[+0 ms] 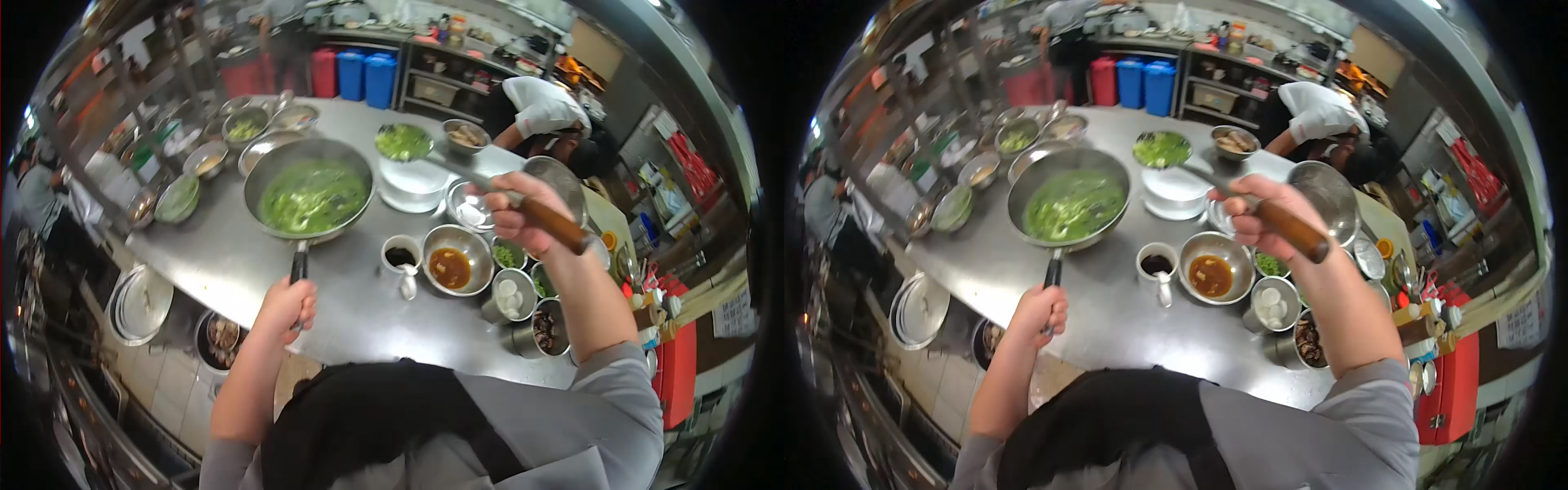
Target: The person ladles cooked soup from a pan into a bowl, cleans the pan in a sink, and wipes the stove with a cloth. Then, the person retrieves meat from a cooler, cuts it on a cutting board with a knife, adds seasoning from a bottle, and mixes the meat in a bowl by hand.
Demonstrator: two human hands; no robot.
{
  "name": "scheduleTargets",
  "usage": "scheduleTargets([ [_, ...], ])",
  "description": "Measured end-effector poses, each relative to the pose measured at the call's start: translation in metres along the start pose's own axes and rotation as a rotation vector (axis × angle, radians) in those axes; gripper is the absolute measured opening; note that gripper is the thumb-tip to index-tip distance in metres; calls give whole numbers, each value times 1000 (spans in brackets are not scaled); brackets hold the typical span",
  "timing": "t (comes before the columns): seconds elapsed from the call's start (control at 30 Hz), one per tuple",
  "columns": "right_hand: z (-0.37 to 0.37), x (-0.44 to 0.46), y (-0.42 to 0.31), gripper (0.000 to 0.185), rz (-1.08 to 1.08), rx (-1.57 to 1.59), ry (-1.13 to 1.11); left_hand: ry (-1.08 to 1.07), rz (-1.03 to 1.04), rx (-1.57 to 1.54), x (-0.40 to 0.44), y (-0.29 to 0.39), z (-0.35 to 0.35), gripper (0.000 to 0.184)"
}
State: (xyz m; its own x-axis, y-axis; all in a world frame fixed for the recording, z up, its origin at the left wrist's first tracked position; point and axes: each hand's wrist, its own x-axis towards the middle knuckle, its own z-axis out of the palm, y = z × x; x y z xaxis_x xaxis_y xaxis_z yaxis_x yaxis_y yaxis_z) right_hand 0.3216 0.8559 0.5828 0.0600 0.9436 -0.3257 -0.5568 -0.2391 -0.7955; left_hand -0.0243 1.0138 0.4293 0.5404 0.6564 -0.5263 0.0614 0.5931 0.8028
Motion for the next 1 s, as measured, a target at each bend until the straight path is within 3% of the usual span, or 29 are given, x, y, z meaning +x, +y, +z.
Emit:
scheduleTargets([
  [0.23,-43,26,33,24,-36,-235,222,-15,-14,-25,-6,3,5,10],
  [0.4,-69,43,48,22,24,-727,397,-3,-13,3,-7,5,2,10],
  [0.53,-70,40,59,40,-6,-1467,474,5,6,45,-9,4,-2,10],
  [0.63,-65,32,67,41,-62,-1637,528,13,8,50,-11,5,-1,10],
  [0.67,-74,33,71,36,-153,-1493,515,13,-3,61,-11,5,-2,11],
  [0.77,-53,18,57,29,-69,-880,466,23,14,67,-5,0,-7,12],
  [0.83,-37,11,54,30,-153,-678,390,-3,10,34,-8,2,-7,14],
  [0.9,-15,-1,48,29,-158,-592,272,-18,8,30,-7,1,-7,14],
  [1.0,0,7,51,29,-141,-767,174,8,4,53,-10,1,-2,13],
])
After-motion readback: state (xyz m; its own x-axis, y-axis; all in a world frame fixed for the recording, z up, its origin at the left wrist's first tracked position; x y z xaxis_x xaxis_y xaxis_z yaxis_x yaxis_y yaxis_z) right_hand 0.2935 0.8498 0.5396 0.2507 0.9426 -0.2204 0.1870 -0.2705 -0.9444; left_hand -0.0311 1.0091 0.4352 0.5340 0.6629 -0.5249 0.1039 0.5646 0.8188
